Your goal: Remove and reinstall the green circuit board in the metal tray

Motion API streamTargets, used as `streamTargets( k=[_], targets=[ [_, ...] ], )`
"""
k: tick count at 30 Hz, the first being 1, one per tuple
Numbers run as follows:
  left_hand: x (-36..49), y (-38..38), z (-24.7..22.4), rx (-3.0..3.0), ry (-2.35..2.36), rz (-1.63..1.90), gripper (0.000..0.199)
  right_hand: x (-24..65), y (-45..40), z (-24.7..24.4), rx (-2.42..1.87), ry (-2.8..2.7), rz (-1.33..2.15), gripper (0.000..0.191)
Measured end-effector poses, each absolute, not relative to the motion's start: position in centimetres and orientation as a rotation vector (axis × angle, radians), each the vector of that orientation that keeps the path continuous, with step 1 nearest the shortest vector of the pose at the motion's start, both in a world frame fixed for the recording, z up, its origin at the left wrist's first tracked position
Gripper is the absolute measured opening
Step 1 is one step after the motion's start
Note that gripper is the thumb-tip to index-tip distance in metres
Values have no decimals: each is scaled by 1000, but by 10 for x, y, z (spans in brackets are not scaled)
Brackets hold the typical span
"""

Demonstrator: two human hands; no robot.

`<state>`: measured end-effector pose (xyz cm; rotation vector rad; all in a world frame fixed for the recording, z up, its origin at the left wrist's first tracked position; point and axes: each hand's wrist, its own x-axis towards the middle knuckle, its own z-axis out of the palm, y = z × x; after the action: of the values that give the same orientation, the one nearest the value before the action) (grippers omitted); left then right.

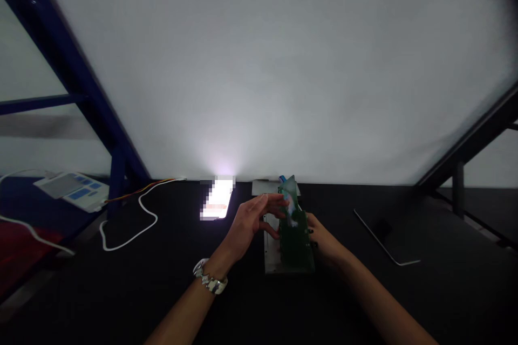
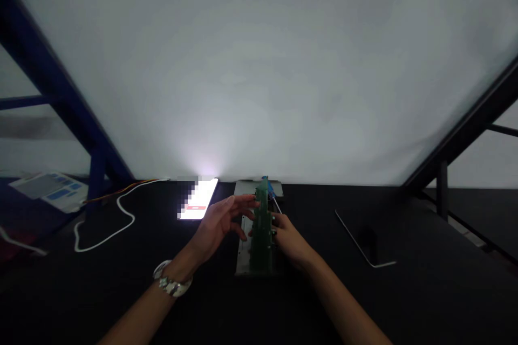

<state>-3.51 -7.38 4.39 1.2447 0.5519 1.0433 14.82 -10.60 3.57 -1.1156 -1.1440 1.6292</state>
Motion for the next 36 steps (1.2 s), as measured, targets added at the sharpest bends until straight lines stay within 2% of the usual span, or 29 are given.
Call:
streamTargets(
  k=[4, 8, 17, 22, 24, 28, 36],
  targets=[
    [-37, -66, 39, 1232, 739, 1148, 40, 149, -108, 38, -1113, -1049, 1665, 37],
    [-38, -60, 33, 1250, 903, 1135, 42, 154, -98, 30, -1193, -1185, 1566, 34],
    [-42, -51, 11, 1423, 1061, 1084, 39, 159, -89, 16, -1509, -1502, 851, 31],
    [-44, -44, 1, 1495, 1101, 1042, 34, 154, -94, 21, -1583, -1771, 493, 57],
    [-44, -43, -2, 1506, 1128, 1030, 33, 151, -95, 21, -1685, -1888, 359, 60],
    [-43, -43, -5, 1553, 1185, 962, 32, 148, -94, 18, -1874, -2072, 134, 54],
    [-43, -45, -6, 1590, 1247, 759, 34, 146, -94, 18, -1982, -2222, -2, 42]
  ],
)
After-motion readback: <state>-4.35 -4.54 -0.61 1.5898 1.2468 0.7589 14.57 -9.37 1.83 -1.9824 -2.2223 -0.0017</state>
